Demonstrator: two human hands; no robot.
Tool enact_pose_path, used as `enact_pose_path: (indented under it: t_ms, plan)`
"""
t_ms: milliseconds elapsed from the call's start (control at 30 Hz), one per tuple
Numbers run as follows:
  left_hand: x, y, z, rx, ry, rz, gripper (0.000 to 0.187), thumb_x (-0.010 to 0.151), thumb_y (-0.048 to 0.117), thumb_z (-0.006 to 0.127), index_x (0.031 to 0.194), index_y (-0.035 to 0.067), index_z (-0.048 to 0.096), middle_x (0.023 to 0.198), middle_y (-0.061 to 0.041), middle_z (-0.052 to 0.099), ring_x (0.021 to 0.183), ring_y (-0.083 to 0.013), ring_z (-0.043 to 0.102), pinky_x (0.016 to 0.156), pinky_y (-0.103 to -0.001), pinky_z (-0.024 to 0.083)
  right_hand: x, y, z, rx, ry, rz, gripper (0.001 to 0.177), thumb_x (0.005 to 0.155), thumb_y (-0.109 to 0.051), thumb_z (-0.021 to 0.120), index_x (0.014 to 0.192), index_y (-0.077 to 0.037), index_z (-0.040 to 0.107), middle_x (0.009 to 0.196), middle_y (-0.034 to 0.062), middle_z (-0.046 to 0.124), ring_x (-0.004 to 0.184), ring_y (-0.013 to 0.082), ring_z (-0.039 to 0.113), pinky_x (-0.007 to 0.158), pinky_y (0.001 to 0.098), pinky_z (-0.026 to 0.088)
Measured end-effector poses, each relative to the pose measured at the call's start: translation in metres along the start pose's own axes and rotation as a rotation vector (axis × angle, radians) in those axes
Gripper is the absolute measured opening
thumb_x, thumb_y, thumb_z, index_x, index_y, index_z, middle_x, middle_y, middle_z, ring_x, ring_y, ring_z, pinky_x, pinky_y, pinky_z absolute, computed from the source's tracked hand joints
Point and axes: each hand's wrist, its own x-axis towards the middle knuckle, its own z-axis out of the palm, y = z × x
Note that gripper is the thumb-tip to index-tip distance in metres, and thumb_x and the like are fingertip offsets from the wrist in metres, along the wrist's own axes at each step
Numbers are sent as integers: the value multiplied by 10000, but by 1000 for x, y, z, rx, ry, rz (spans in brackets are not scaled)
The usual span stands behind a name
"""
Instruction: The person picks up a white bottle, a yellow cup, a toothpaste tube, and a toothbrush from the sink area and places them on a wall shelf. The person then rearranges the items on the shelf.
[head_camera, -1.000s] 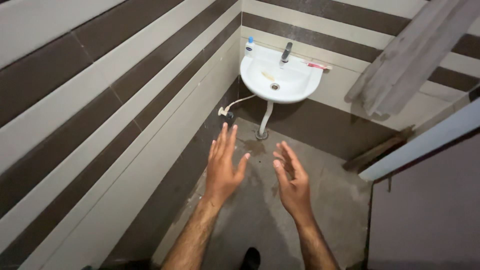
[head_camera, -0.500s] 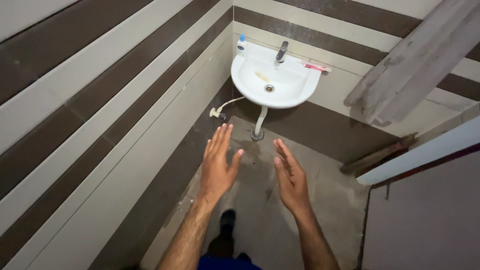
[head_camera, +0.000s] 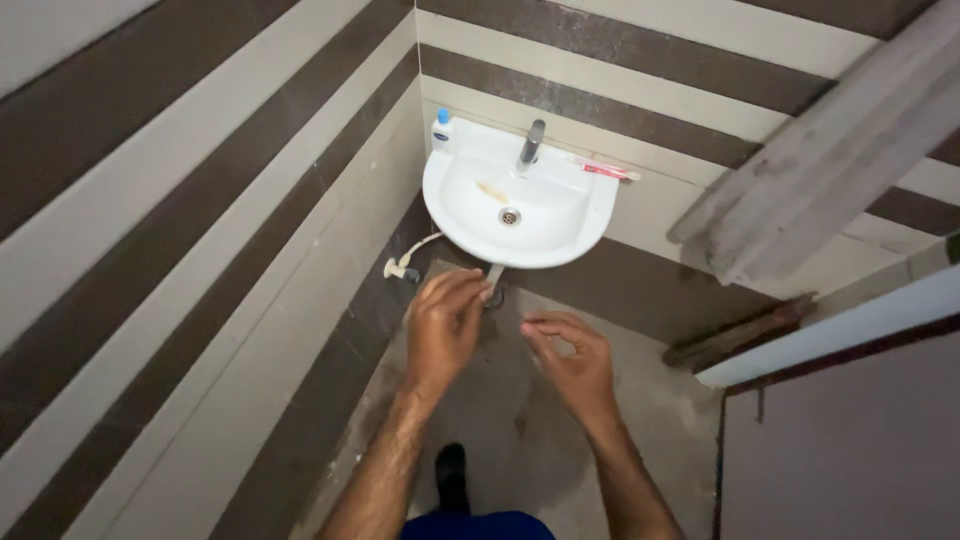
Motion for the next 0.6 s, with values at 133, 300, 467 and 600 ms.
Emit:
enact_pose_path:
  t_ms: [133,300,467,600]
  plan:
    - [40,-30,10,-6,9,53,119,819,50,798,937,36,794,1102,-97,762,1098,-294,692,944,-415,549,40,26,4,-28,99,140,178,958,-188,728,1021,-39,800,1045,90,809,973,159,756,859,305,589]
    - [74,-64,25,71,18,2,151,729,115,884,795,42,771,1076,-101,766,1074,-293,694,925,-424,543,82,53,12,281,71,137,307,1053,-211,587,1273,-29,699,1111,103,778,1041,164,742,949,302,596]
    - [88,-98,52,71,-18,-155,286,827,183,881,697,21,684,1095,-115,782,1104,-285,722,948,-413,556,124,72,19,248,-8,232,439,1005,-150,629,1423,-28,576,1252,131,737,1081,168,721,935,314,587]
    - [106,-122,77,149,-17,-149,294,829,160,845,1087,43,769,1199,-178,733,1145,-377,667,979,-470,521,165,89,19,284,-84,238,551,981,-116,657,1498,-40,484,1360,136,678,1055,168,722,910,302,582]
